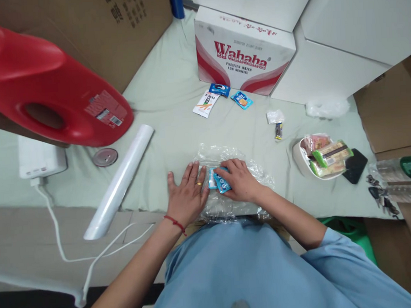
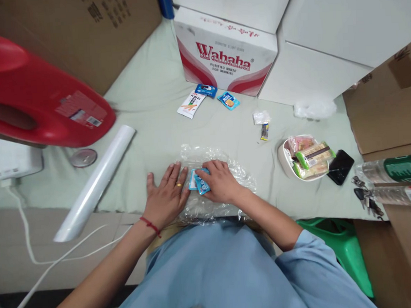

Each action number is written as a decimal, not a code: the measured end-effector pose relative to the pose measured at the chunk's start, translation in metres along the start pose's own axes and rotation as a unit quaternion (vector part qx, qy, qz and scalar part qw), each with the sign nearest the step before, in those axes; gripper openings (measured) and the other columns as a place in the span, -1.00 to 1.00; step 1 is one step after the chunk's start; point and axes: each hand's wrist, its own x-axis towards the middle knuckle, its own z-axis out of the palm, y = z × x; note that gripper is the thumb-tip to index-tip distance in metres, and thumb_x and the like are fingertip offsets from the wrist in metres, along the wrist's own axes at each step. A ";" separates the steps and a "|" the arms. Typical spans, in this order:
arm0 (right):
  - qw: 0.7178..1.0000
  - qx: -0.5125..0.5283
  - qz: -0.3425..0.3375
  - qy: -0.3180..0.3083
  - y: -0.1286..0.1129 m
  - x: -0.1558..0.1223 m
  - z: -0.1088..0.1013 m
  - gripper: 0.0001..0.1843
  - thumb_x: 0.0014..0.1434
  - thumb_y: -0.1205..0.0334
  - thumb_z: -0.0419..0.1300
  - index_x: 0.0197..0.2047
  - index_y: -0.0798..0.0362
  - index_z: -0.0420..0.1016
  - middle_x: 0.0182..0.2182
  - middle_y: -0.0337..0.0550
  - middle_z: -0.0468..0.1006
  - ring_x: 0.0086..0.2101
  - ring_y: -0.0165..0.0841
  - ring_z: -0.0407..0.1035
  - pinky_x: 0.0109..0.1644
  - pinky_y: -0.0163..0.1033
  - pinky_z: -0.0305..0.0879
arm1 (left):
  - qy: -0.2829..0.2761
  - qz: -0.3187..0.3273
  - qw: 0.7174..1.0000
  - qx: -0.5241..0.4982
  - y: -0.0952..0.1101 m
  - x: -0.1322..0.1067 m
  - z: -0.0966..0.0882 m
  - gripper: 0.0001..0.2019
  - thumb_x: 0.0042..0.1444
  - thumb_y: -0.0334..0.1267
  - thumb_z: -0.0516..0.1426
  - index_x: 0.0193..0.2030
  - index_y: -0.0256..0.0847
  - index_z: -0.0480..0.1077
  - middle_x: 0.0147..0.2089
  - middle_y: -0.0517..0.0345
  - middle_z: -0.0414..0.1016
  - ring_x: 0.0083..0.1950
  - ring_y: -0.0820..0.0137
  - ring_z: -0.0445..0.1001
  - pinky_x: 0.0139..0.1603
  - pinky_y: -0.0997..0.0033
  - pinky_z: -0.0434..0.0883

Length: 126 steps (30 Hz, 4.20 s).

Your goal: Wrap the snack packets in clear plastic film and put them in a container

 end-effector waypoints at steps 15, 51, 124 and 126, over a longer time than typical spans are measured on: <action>0.995 -0.013 0.083 0.045 -0.023 0.014 0.007 -0.13 0.36 -0.31 0.18 0.49 0.13 0.27 0.25 0.24 0.43 0.16 0.07 0.24 0.25 0.17 0.16 | -0.026 -0.008 1.000 0.002 0.001 -0.001 -0.002 -0.42 0.48 -0.13 -0.10 0.60 0.02 0.08 0.63 -0.01 0.07 0.64 0.00 0.05 0.54 -0.54 -0.45; 0.982 0.030 -0.156 0.101 0.003 0.012 0.023 -0.57 0.40 -0.22 0.20 -0.03 -0.02 0.58 0.16 0.02 0.54 0.49 -0.02 0.01 0.58 0.41 -0.44 | 0.020 -0.042 0.999 -0.022 -0.004 -0.005 -0.003 -0.48 0.49 -0.10 -0.07 0.51 -0.09 0.27 0.57 -0.17 0.22 0.56 -0.01 0.23 0.56 -0.44 -0.28; 0.990 0.065 0.021 0.127 0.012 -0.039 -0.018 -0.67 0.46 0.31 0.04 0.08 -0.03 0.62 -0.01 -0.02 0.57 -0.06 -0.21 0.43 -0.06 -0.16 0.42 | 0.265 -0.161 0.949 -0.054 -0.018 0.010 -0.019 -0.77 0.36 -0.15 0.11 -0.06 -0.21 0.53 0.03 -0.15 0.48 0.19 0.01 0.46 0.28 -0.10 0.36; 0.995 0.045 0.023 0.086 0.007 -0.027 -0.008 -0.69 0.44 0.34 0.08 0.05 0.00 0.64 0.00 -0.02 0.57 -0.07 -0.19 0.39 -0.07 -0.15 0.38 | 0.299 -0.105 0.948 -0.023 -0.003 0.001 -0.024 -0.82 0.34 -0.24 0.14 -0.03 -0.19 0.54 0.01 -0.13 0.53 0.14 0.05 0.49 0.24 -0.07 0.37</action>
